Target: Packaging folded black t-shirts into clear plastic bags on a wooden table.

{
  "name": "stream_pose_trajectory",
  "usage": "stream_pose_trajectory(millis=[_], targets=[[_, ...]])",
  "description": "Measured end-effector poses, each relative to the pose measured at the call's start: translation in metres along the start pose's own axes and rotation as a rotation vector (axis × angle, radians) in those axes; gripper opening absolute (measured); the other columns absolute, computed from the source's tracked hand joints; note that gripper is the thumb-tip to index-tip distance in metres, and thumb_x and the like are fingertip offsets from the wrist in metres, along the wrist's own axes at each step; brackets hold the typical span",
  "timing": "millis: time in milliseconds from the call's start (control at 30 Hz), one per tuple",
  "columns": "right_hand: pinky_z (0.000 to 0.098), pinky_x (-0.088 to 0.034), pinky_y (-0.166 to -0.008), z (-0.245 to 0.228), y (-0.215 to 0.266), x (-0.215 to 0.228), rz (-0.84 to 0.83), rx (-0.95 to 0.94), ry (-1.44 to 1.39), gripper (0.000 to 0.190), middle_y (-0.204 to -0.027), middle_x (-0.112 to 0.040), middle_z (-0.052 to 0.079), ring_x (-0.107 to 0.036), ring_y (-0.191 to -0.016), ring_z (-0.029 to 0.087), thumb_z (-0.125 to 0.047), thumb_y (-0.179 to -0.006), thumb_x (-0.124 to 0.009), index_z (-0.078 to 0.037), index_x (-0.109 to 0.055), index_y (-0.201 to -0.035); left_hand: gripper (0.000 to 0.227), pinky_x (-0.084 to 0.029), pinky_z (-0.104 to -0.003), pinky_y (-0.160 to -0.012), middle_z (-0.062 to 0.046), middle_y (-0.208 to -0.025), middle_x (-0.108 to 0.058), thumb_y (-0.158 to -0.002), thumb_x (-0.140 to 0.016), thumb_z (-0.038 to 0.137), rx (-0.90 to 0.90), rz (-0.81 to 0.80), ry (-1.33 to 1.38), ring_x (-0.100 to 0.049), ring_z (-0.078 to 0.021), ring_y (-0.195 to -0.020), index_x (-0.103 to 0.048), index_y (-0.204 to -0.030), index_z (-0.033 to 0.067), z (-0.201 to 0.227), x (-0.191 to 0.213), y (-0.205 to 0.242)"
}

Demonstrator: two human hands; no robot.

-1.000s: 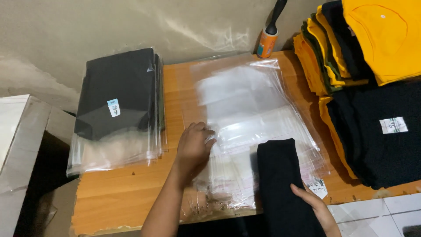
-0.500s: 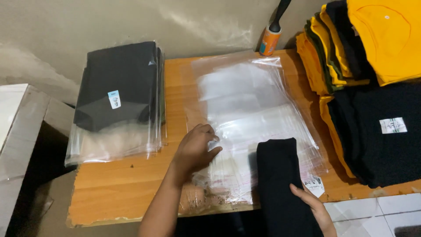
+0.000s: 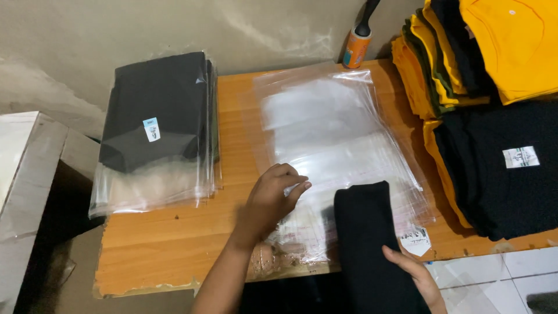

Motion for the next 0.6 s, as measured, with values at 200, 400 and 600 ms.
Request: stream_pose_trajectory(millis=[200,400,600], targets=[[0.0392,-0.032,-0.122,0.024,-0.057,0.005,-0.193,-0.061,0.076,0.052,-0.145,-0.057,0.027,-0.05,-0.134,0.034,-0.006,-0.1,-0.04,0.01,-0.05,-0.149,0.018,-0.053,-0.031,-0.076,-0.002,-0.087,-0.068,-0.095,-0.071,0.02,-0.079,0.186,0.085,-0.064,-0.018,-0.085,-0.079,-0.097,0.0037,0.019,0.006,0.005],[0.0356,-0.027,-0.128,0.028,-0.115,0.04,-0.23,0.117,0.374,0.063,-0.161,-0.051,0.013,-0.044,-0.15,0.022,-0.013,-0.092,-0.054,0.0,-0.045,-0.153,0.011,-0.052,-0.034,-0.064,-0.001,-0.086,-0.066,-0.093,-0.076,0.016,-0.217,0.346,-0.02,-0.064,-0.0195,-0.08,-0.079,-0.096,0.0058,0.015,-0.003,0.014],[0.0296,-0.029,-0.127,0.022,-0.082,0.008,-0.19,0.109,0.477,0.072,-0.161,-0.052,0.005,-0.046,-0.149,0.017,-0.013,-0.085,-0.064,-0.004,-0.046,-0.155,0.016,-0.054,-0.037,-0.076,-0.008,-0.09,-0.068,-0.097,-0.072,0.017,-0.331,0.34,-0.001,-0.064,-0.0248,-0.083,-0.077,-0.099,0.0023,0.034,-0.015,0.015]])
Point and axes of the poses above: each hand's wrist, its own y-axis away from the middle knuckle, its own x-axis out of the back of the hand, z = x × y, the point moved 6 cm from there along -y, towards the middle knuckle
